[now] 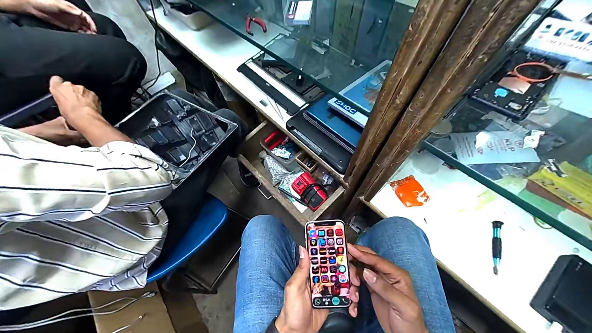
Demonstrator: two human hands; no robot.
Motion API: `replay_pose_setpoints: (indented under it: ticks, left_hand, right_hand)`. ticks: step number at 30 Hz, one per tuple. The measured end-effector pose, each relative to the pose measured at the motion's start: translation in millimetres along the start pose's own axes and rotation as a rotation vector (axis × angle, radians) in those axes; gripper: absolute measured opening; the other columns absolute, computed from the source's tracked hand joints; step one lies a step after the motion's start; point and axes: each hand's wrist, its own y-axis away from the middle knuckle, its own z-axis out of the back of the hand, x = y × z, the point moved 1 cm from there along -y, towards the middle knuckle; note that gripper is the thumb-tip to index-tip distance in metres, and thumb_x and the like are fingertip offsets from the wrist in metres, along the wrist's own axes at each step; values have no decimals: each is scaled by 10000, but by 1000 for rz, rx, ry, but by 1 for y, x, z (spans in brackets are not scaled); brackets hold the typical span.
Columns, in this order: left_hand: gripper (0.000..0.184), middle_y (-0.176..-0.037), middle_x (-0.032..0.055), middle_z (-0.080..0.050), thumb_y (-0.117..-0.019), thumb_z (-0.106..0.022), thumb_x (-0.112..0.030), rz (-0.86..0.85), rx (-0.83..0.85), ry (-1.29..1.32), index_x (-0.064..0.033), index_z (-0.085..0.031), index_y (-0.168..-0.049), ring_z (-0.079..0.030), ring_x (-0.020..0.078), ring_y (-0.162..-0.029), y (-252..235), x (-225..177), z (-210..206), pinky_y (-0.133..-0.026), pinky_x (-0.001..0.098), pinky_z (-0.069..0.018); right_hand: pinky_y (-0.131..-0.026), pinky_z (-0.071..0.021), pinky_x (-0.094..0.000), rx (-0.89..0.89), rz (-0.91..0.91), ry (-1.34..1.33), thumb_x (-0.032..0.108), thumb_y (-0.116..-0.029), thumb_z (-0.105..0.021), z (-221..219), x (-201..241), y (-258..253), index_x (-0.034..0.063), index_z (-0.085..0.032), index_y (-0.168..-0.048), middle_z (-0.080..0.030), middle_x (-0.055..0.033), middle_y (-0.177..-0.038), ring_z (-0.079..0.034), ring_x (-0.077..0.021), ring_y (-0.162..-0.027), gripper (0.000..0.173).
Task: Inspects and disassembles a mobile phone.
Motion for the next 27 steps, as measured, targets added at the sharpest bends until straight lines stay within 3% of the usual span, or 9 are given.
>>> replay_pose_setpoints:
  ticks: [2, 5, 6, 11, 14, 17, 22, 27]
  left_hand:
    - [733, -1124, 235, -653, -1010, -365, -665, 38, 20, 18, -46, -557, -1352, -683, 341, -950, 1, -3, 2, -789, 478, -590]
    - [811, -1154, 261, -653, -990, -341, -712, 103, 73, 2, -36, -534, -1395, -692, 365, -946, 3, -6, 4, -777, 494, -600]
    - [838, -1165, 265, -652, -978, -333, -736, 139, 99, -2, -43, -529, -1405, -695, 372, -951, 5, -8, 4, -778, 496, -602]
    - [873, -1201, 265, -667, -944, -320, -792, 322, 158, -16, -89, -574, -1394, -722, 370, -918, 10, -18, 4, -732, 485, -622]
    - [883, -1168, 272, -681, -945, -290, -797, 409, 189, -65, -87, -594, -1373, -730, 373, -894, 10, -25, 4, -709, 481, -628]
    - [901, -1100, 256, -705, -954, -219, -796, 489, 195, -183, -80, -632, -1313, -742, 347, -835, 8, -33, -1, -670, 459, -635]
    - [868, -913, 183, -743, -935, -205, -820, 626, 235, -393, -116, -696, -1063, -744, 277, -717, -2, -42, -16, -595, 402, -628]
    - [881, -899, 189, -742, -938, -168, -815, 721, 272, -501, -98, -668, -1045, -741, 280, -679, -17, -42, -22, -543, 396, -617]
  right_hand:
    - [-594, -595, -300, -7, 34, 14, 243, -1048, -543, 0, -1, 0, -45, -653, -1304, -661, -230, -1177, -680, -182, -784, 401]
    - [-897, -584, -380, -75, 66, 84, 287, -1048, -535, 2, 3, -1, -49, -632, -1328, -681, -255, -1201, -700, -255, -1022, 448]
    - [-939, -573, -417, -96, 70, 86, 289, -1049, -530, 3, 5, -1, -56, -612, -1347, -673, -272, -1213, -693, -291, -1071, 464]
    - [-951, -569, -437, -94, 19, 58, 328, -1031, -560, 4, 17, -2, -28, -570, -1405, -647, -259, -1267, -679, -293, -1106, 516]
    - [-1073, -497, -487, 80, -32, 33, 323, -981, -652, 10, 29, -2, -19, -460, -1499, -504, -283, -1471, -572, -368, -1295, 650]
    - [-1095, -495, -492, 242, -42, 156, 241, -917, -754, 16, 42, -1, -4, -411, -1539, -413, -256, -1559, -526, -371, -1350, 752]
    - [-1131, -492, -459, 273, -70, 469, 171, -829, -837, 25, 58, 7, 84, -496, -1516, -479, -145, -1545, -514, -312, -1380, 772]
    - [-1103, -527, -435, 232, -60, 601, 166, -794, -874, 34, 62, 14, 131, -564, -1476, -554, -103, -1477, -549, -280, -1346, 750]
